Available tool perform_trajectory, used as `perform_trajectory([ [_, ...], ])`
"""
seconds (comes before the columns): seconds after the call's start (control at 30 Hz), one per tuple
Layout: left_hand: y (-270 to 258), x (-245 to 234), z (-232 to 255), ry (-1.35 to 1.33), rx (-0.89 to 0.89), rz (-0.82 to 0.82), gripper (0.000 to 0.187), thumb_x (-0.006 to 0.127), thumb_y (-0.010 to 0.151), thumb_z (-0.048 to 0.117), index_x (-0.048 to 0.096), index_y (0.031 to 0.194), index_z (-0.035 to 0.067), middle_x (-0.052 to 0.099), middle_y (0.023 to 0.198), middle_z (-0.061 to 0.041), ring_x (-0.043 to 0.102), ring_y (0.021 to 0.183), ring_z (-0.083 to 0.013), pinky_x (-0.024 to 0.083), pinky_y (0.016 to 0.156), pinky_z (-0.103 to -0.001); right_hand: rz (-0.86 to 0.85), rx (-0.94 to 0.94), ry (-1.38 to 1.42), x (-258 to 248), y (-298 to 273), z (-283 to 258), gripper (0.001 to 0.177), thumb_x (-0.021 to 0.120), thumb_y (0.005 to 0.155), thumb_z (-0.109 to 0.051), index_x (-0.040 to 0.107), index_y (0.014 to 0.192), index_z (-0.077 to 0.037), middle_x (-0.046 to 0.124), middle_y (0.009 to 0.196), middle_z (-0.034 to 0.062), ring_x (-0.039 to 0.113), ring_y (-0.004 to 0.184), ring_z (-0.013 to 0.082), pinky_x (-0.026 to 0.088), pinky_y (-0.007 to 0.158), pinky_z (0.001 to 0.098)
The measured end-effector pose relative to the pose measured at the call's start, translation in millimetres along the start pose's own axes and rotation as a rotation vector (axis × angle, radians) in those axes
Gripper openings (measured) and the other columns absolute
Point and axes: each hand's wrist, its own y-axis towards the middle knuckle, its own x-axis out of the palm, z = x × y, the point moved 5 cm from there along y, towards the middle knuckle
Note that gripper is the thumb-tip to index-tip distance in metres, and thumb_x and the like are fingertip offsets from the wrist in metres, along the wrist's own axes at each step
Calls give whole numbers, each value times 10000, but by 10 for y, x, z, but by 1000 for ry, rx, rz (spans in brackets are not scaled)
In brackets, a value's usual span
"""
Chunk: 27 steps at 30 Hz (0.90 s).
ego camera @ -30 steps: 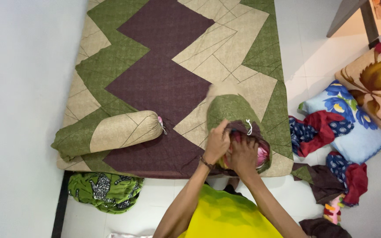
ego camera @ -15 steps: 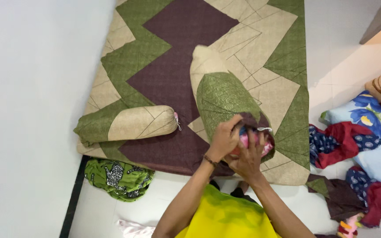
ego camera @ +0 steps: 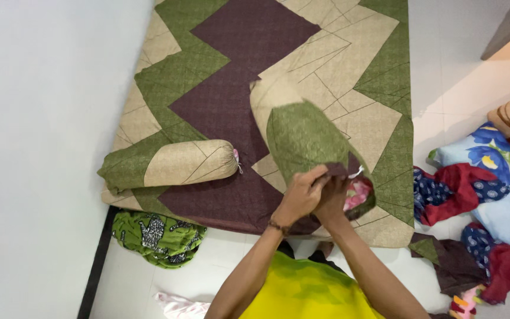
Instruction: The person pulls a fabric cover over a bolster and ties a string around the end of the cover to secure it.
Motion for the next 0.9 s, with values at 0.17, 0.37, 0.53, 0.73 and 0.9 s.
perform_trajectory([
  [0.17,254,-249,-252,-20,-45,203,193,568,983,41,667,1145,4,753,996,-181,744,823,-323,549,724,-354,302,-186,-32,-381,201,-52,784,686,894,-592,468,1526,-182,296,1572,212,278,1446,456,160,1192,718],
  [0.37,39,-523,-698,188,-142,402,146,566,1045,98,614,1113,-22,676,898,-235,671,781,-370,499,693,-433,75,-94,97,-332,42,-160,1047,696,807,-722,200,1616,-278,161,1641,274,150,1516,475,134,1218,704],
  [0.53,-227,-678,-954,241,-345,338,212,514,1047,130,608,1203,22,695,986,-239,699,950,-391,515,753,-443,-198,-51,118,-99,173,-286,1089,740,713,-680,243,1598,-285,232,1604,287,162,1479,479,161,1183,648],
  [0.73,259,-533,-700,834,19,176,617,652,872,115,510,1469,60,500,1392,-189,460,1336,-332,393,1095,-517,-365,-97,3,-6,633,-395,1115,808,650,-595,339,1546,-125,309,1568,266,212,1483,444,164,1185,649],
  [0.9,815,-279,-634,990,106,-164,592,741,755,216,590,1320,125,552,1325,-141,460,1295,-357,381,1080,-558,-286,-95,203,63,663,-443,935,795,733,-525,466,1478,-65,394,1520,286,269,1458,506,176,1203,641],
])
